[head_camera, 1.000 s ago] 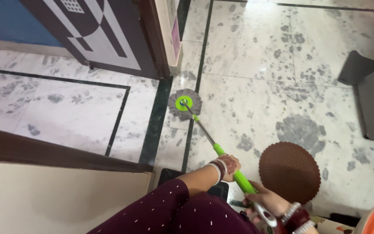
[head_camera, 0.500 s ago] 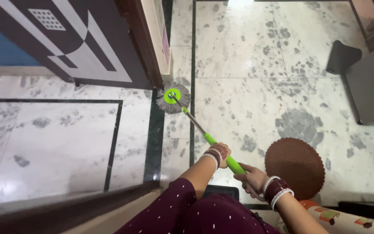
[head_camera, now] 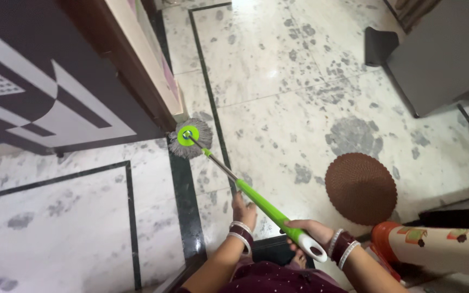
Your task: The person mops a tiled bathroom floor using a green spin mop. They move a brown bath mat to clean underneath it and mop around the base of a sink and a refrigerator. The person dips the mop into a bucket of water to clean it.
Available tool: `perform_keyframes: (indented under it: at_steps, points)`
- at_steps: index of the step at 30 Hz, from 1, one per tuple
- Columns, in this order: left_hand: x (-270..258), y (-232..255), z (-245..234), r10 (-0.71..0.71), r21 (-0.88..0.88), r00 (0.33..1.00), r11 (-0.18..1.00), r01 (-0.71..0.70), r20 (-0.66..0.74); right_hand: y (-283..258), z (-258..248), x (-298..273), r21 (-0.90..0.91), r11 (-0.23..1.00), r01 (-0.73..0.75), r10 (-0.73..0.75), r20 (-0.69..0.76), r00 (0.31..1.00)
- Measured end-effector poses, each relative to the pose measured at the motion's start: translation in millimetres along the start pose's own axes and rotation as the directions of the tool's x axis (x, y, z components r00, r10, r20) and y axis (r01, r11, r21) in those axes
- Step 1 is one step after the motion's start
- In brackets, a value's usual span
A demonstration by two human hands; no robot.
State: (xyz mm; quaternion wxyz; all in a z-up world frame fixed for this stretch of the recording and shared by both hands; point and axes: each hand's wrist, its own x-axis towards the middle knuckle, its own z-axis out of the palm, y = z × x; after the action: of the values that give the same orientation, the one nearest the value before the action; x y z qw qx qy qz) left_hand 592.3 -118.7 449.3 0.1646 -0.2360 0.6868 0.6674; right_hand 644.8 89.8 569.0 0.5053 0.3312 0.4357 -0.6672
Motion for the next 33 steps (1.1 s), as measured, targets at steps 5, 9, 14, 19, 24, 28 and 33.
perform_keyframes:
  at_steps: [5,9,14,19,24,28,33]
  points:
    - [4.6,-3.9,19.0,-0.405,-0.391,0.876,0.786,0.479,0.26,-3.2,21.3,0.6,0.029,0.996,-0.086,0.087,-0.011,0.996]
    - [41.8,-36.5,44.8,-0.241,-0.368,0.94,0.873,0.319,0.242,-10.4,-3.1,15.9,0.022,0.998,0.055,-0.058,0.147,0.987]
    - [69.0,-39.8,79.1,-0.254,-0.294,0.941,0.903,0.314,0.225,-25.4,-40.5,13.6,0.102,0.988,0.117,-0.132,0.161,0.978]
    - [71.5,-15.6,149.7,-0.331,-0.172,0.905,0.908,0.383,0.267,-44.7,-104.3,-13.7,0.237,0.968,0.081,-0.117,0.141,0.983]
    - [73.2,-11.8,244.3,-0.35,0.04,0.877,0.933,0.358,0.329,-33.4,-184.2,-35.8,0.408,0.905,0.122,-0.199,0.15,0.968]
    - [68.2,-23.7,328.9,-0.437,0.276,0.853,0.89,0.363,0.286,-8.1,-242.6,-61.9,0.532,0.818,0.219,-0.312,0.09,0.946]
    - [63.4,-68.5,424.7,-0.396,0.482,0.815,0.86,0.167,0.424,26.2,-286.0,-91.1,0.733,0.644,0.219,-0.331,0.009,0.944]
